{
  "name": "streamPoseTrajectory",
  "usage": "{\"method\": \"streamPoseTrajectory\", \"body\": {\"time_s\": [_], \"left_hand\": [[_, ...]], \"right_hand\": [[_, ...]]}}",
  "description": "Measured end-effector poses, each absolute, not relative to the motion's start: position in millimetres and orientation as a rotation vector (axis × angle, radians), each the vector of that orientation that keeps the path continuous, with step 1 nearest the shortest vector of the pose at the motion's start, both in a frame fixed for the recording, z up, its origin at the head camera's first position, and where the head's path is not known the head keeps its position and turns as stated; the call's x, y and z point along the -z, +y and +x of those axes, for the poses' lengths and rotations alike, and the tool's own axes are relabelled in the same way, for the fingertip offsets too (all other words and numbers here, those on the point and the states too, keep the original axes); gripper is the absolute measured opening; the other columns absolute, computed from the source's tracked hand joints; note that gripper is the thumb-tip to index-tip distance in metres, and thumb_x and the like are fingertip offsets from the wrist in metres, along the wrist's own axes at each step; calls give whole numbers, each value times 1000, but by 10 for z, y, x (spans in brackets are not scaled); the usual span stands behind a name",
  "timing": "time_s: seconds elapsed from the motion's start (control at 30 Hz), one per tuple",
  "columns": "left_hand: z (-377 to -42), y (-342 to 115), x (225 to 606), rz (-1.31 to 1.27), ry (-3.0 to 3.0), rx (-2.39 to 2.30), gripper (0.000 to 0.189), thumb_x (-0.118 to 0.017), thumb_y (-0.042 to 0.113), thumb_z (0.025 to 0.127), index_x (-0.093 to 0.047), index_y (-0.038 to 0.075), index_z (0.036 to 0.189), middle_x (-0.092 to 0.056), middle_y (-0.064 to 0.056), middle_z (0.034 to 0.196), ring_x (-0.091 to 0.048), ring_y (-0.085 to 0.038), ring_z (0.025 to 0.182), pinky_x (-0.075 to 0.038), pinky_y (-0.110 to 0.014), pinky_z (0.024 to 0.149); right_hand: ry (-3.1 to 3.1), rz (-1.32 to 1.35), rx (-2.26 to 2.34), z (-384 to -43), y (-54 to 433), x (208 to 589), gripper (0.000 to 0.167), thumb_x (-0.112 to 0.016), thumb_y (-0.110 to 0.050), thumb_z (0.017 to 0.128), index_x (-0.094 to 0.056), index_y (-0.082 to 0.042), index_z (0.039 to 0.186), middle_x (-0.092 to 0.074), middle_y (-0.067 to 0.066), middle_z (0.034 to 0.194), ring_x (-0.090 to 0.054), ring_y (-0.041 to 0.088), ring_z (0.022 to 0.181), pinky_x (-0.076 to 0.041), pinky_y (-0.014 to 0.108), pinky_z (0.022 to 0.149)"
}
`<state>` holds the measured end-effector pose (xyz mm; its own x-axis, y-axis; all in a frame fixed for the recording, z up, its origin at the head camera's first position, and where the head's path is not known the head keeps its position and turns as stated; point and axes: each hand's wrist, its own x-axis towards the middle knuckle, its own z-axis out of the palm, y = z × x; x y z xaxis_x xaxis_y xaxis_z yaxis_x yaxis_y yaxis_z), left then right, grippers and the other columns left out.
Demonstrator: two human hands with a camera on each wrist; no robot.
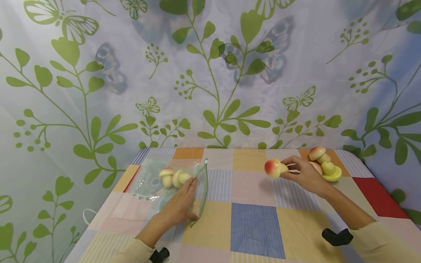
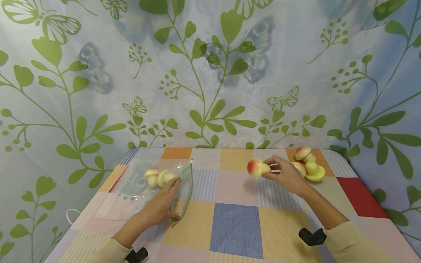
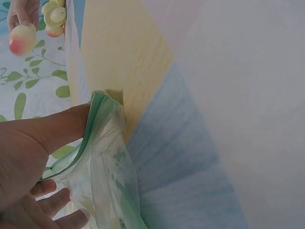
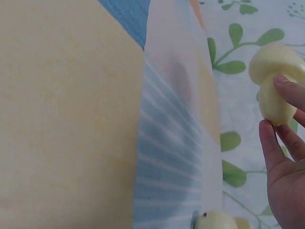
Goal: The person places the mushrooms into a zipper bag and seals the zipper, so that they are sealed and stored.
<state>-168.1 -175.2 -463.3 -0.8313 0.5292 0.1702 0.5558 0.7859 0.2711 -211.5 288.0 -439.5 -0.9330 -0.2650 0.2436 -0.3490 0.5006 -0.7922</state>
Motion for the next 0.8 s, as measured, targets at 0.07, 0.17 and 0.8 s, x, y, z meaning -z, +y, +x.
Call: {"method": "streamPoseTrajectory", "body": {"time_s": [0.07,0.17,0.8], "left_hand": [[-1680,-1751,4629,-880,-2887,483,126,-101,20,64,-23,-10,158,-32,-30,156,-38,-43,142,-38,-49,113],[-1674,-1751,4623,-884,-2888,485,126,-101,20,64,-23,-11,158,-31,-30,156,-38,-44,142,-38,-49,113],[-1670,-1735,4630,-873,-2880,473,125,-101,17,64,-23,-11,158,-33,-30,156,-41,-44,140,-39,-48,113]], "right_hand": [[-2645,560,-1452,-2119,2825,4374,39,-79,-15,94,-61,2,124,-63,18,123,-61,43,116,-58,27,80],[-2644,589,-1469,-2132,2748,4365,39,-80,-14,93,-61,2,124,-64,17,122,-62,41,115,-59,28,80],[-2589,676,-1579,-2211,2415,4497,38,-82,-7,89,-63,1,121,-64,18,121,-64,39,112,-59,27,81]]}}
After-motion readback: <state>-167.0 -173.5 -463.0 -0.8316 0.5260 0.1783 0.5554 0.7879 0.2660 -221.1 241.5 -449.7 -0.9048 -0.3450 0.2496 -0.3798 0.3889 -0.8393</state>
